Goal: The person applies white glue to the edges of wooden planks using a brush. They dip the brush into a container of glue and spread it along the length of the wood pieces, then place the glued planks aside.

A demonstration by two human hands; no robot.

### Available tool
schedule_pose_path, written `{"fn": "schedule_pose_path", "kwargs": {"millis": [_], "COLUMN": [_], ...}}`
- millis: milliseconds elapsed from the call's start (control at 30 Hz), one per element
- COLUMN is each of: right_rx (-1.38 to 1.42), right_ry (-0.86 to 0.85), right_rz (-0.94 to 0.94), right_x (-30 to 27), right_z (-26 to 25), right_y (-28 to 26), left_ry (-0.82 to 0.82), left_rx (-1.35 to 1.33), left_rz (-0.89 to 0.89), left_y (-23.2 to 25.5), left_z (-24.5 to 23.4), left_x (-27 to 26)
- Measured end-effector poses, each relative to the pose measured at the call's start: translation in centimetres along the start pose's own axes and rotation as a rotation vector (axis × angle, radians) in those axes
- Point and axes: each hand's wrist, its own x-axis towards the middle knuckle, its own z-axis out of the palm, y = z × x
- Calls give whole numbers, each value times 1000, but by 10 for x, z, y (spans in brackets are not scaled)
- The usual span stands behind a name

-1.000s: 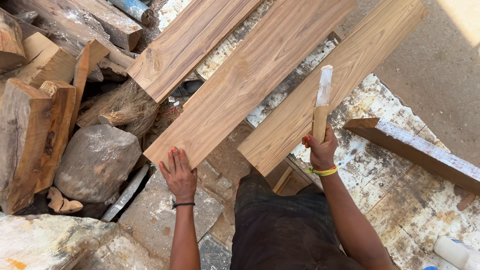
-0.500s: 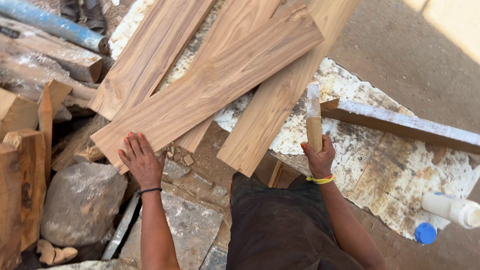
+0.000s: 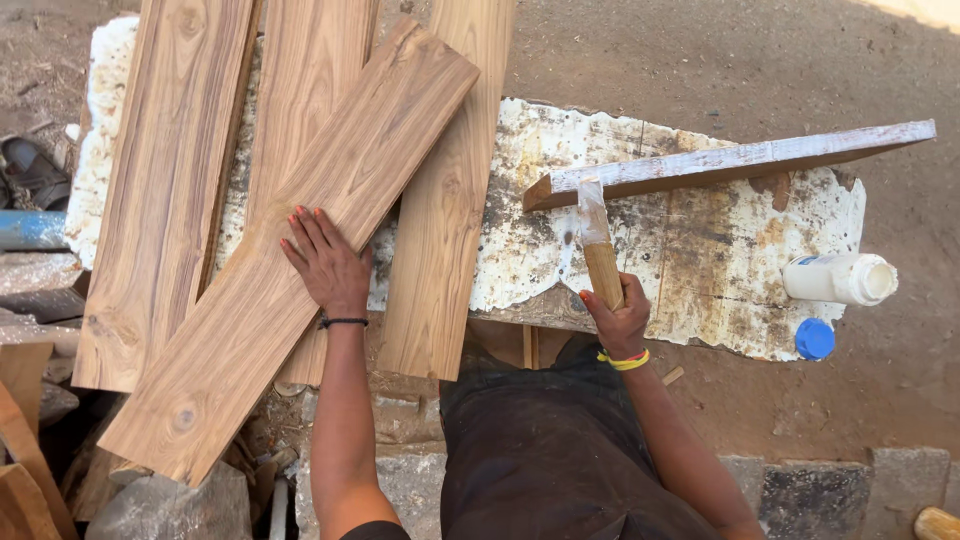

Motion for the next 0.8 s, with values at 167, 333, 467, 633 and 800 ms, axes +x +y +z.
{"fn": "schedule_pose_path", "kwargs": {"millis": [167,333,467,633,800], "right_rx": [-63,-1,-12,-63,-87], "right_ry": [71,108,125,243,362], "right_rz": [86,101,141,83,167], "right_x": [-20,-33,-43,-37,-38], "right_z": [-16,-23,-29,-48,-72], "right_y": [11,13,18,29,57], "left_ry": [7,-16,21,106,75], "left_rx": [4,70,122,30,-91], "left_rz": [20,41,136,250,323], "left_y": [5,3,-8,-27,-42], "left_z": [-4,-2,3,-18,-78], "left_x": [11,16,7,1,9]}}
